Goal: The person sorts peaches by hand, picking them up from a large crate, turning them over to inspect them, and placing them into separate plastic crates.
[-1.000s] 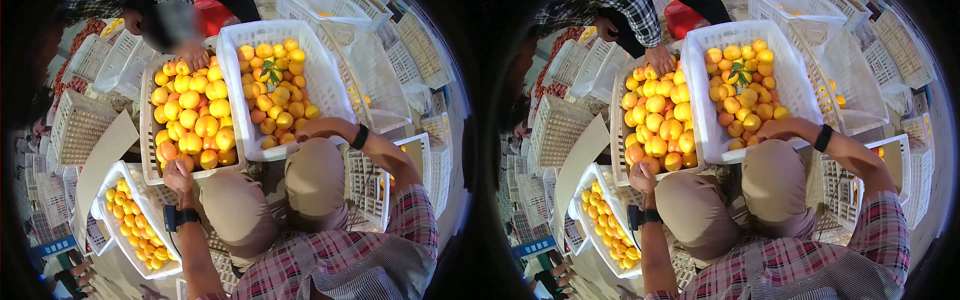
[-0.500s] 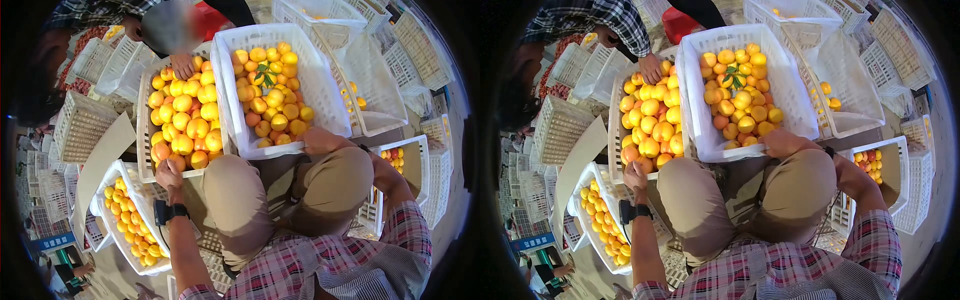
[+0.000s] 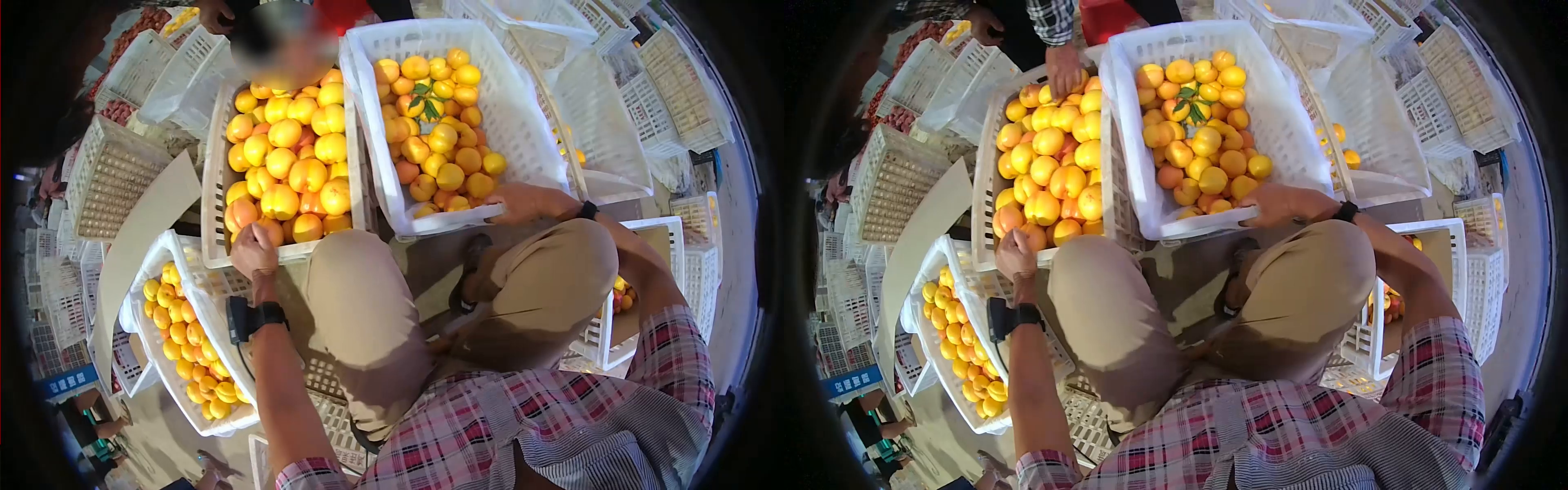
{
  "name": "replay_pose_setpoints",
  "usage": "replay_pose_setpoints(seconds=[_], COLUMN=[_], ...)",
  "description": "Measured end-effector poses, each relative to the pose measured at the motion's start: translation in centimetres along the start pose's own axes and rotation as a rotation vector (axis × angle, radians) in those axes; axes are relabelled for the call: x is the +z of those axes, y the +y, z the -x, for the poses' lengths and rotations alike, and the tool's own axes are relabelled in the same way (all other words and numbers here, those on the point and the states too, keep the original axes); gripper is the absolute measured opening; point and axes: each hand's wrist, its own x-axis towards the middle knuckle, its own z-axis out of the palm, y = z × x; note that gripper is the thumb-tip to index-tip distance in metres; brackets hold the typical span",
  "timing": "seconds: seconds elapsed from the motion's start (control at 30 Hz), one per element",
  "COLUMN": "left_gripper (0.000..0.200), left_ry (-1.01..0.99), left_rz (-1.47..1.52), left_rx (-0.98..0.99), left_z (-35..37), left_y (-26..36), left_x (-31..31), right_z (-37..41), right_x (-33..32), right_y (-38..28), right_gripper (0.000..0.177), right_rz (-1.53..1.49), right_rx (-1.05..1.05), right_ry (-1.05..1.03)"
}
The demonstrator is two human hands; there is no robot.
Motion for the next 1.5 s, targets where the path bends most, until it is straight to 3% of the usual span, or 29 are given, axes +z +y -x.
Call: replay_pose_setpoints(seconds=[0.2, 0.6, 0.67, 0.83, 0.9, 1.0, 1.13, 1.2, 1.23, 1.4, 1.5], left_gripper=[0.035, 0.033, 0.033, 0.033, 0.034, 0.034, 0.03, 0.027, 0.026, 0.023, 0.018], left_ry=[0.053, 0.073, -0.132, -0.198, -0.194, -0.239, -0.254, -0.342, -0.384, -0.28, -0.193], left_rz=[0.037, 0.105, 0.037, 0.016, -0.05, 0.059, 0.36, 0.426, 0.502, 0.271, 0.138], left_rx=[0.096, 0.082, 0.072, 0.126, 0.124, 0.171, 0.303, 0.215, 0.074, 0.035, 0.146], left_z=[-0.4, -0.4, -0.4, -0.6, -0.9, -0.9, -0.7, -1.0, -1.1, -3.3, -3.4], left_y=[0.7, 1.0, 0.8, 0.1, 0.3, 0.3, -0.4, -1.4, -2.0, -3.0, -2.1], left_x=[-0.5, -0.8, -1.3, -1.3, -0.7, -1.7, -3.4, -3.3, -3.1, -2.8, -3.0], right_z=[2.2, 6.5, 7.3, 5.7, 1.1, -3.2, -10.9, -13.6, -15.1, -23.2, -26.2], right_x=[3.2, 4.9, 4.6, -1.4, -7.0, -11.0, -12.1, -12.8, -13.0, -14.8, -12.5], right_y=[0.1, -4.4, -6.0, -10.0, -11.0, -12.8, -14.8, -15.1, -14.9, -14.6, -14.1], right_gripper=[0.044, 0.043, 0.042, 0.042, 0.062, 0.059, 0.053, 0.055, 0.057, 0.066, 0.067], right_rz=[-0.052, -0.347, -0.462, -0.639, 0.124, 0.316, 0.617, 0.626, 0.623, 0.619, 0.641], right_rx=[-0.112, 0.055, 0.065, 0.063, 0.089, -0.213, -0.597, -0.648, -0.702, -0.814, -0.844], right_ry=[0.22, 0.256, 0.282, 0.386, 0.495, 0.902, 0.755, 0.7, 0.648, 0.622, 0.516])
